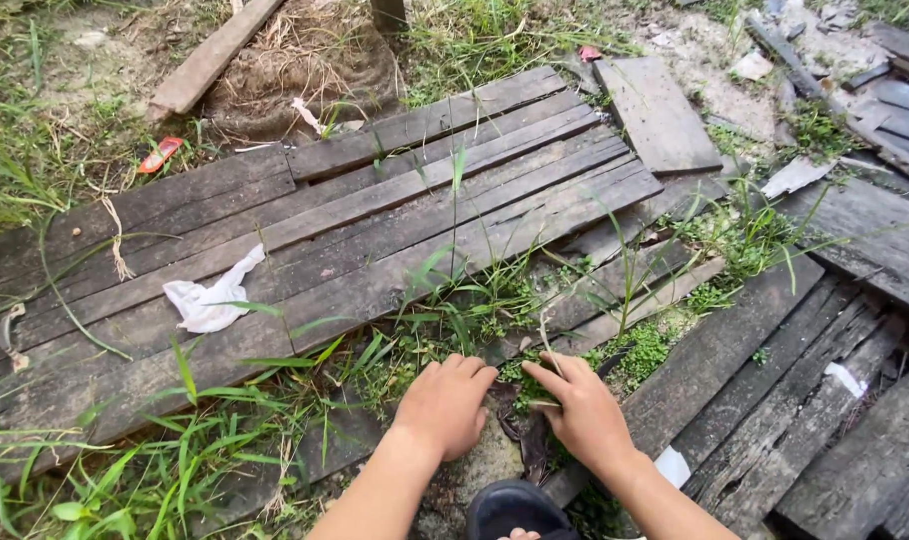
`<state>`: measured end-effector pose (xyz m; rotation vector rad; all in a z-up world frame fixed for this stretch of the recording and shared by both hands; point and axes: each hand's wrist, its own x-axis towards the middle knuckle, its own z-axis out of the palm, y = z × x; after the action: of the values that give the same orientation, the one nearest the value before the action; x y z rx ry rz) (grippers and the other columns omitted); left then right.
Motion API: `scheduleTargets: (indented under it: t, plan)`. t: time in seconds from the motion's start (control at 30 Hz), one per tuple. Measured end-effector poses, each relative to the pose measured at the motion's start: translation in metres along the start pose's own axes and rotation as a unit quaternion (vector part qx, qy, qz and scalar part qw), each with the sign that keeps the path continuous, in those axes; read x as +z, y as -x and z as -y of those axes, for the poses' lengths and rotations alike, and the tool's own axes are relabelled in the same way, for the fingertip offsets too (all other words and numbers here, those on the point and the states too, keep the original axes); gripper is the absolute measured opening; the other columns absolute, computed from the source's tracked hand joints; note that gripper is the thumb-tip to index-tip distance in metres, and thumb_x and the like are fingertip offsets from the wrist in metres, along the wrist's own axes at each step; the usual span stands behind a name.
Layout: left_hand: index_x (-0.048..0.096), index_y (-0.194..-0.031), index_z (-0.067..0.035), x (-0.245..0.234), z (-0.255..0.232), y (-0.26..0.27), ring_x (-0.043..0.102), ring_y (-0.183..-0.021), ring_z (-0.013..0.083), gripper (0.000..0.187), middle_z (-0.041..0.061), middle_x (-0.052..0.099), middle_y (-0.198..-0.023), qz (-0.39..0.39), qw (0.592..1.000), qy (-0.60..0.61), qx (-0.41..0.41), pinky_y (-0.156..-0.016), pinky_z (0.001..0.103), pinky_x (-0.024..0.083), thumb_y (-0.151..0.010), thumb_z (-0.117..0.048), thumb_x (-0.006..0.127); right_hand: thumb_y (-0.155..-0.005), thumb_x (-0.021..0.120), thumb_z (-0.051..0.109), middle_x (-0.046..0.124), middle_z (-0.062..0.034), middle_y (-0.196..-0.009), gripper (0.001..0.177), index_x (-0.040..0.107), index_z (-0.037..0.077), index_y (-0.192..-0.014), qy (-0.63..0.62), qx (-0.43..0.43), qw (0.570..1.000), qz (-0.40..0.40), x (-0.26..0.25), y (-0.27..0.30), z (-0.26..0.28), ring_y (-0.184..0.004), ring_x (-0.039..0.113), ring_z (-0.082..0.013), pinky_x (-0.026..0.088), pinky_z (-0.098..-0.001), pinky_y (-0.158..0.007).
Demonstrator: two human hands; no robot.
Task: Pulling and clearing weeds from the ground around wooden boards.
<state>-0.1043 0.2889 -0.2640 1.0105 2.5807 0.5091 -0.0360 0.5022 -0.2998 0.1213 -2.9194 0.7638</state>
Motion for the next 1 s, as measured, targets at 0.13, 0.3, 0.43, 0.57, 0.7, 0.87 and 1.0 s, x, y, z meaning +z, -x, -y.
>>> scheduleTargets:
  t: [0.13,0.3,0.43,0.57,0.7,0.87,1.0]
  plan:
    - [0.061,-0.126,-0.009,0.006,-0.003,-0.001,0.053,-0.124,0.0279,0.044,0.008,0.061,-0.127,0.005,1.000,0.004,0.008,-0.103,0.044,0.043,-0.083,-0.016,0.068,-0.071,0.082,0.011,0.067,-0.0099,-0.125,0.050,0.073,0.012,-0.121,-0.011,-0.004,1.000,0.010,0.007,-0.002,-0.009,-0.117,0.060,-0.0315,0.051,-0.0409,-0.095]
    - [0.061,-0.126,-0.008,0.003,-0.006,-0.003,0.053,-0.124,0.0277,0.044,0.008,0.061,-0.127,0.006,1.000,0.004,0.005,-0.103,0.044,0.042,-0.084,-0.017,0.069,-0.073,0.079,0.009,0.073,-0.0070,-0.106,0.026,0.079,0.009,-0.099,-0.027,-0.045,0.998,0.024,0.018,-0.011,-0.034,-0.102,0.066,-0.0289,0.054,-0.0397,-0.089]
    - [0.060,-0.128,-0.008,0.003,-0.006,-0.006,0.053,-0.124,0.0277,0.045,0.009,0.061,-0.127,0.017,1.000,-0.003,-0.004,-0.104,0.044,0.042,-0.085,-0.018,0.068,-0.075,0.075,0.003,0.075,-0.0065,-0.096,0.020,0.080,0.011,-0.092,-0.012,-0.031,0.998,0.054,0.017,-0.023,-0.041,-0.095,0.069,-0.0288,0.057,-0.0397,-0.084]
    - [0.060,-0.129,-0.008,0.002,-0.003,-0.004,0.053,-0.125,0.0278,0.046,0.009,0.060,-0.127,0.019,1.000,-0.006,-0.006,-0.105,0.044,0.042,-0.085,-0.019,0.069,-0.076,0.070,-0.004,0.076,-0.0082,-0.089,0.024,0.078,0.010,-0.093,-0.028,0.037,0.997,0.054,0.018,-0.030,-0.031,-0.088,0.074,-0.0274,0.059,-0.0378,-0.079]
    - [0.061,-0.127,-0.007,0.002,-0.003,-0.005,0.052,-0.125,0.0278,0.045,0.009,0.060,-0.128,0.014,1.000,-0.006,-0.006,-0.106,0.044,0.041,-0.085,-0.019,0.069,-0.074,0.064,-0.009,0.080,-0.0088,-0.091,0.037,0.078,0.010,-0.103,-0.087,0.167,0.981,0.051,0.016,-0.030,-0.030,-0.084,0.080,-0.0201,0.061,-0.0322,-0.080]
    - [0.062,-0.126,-0.008,0.000,0.000,-0.001,0.052,-0.126,0.0275,0.043,0.009,0.061,-0.127,0.018,1.000,-0.001,-0.011,-0.106,0.044,0.041,-0.085,-0.020,0.070,-0.079,0.075,0.002,0.081,-0.0081,-0.090,0.025,0.081,0.011,-0.101,-0.095,0.217,0.972,0.001,0.001,-0.024,-0.024,-0.082,0.078,-0.0177,0.059,-0.0315,-0.079]
    - [0.063,-0.125,-0.008,0.003,0.004,0.001,0.052,-0.126,0.0271,0.043,0.008,0.061,-0.126,0.014,1.000,-0.006,-0.005,-0.105,0.044,0.041,-0.084,-0.020,0.070,-0.081,0.082,0.011,0.081,-0.0052,-0.087,0.022,0.082,0.011,-0.103,-0.137,0.298,0.943,-0.063,-0.012,-0.026,-0.023,-0.078,0.074,-0.0142,0.058,-0.0304,-0.076]
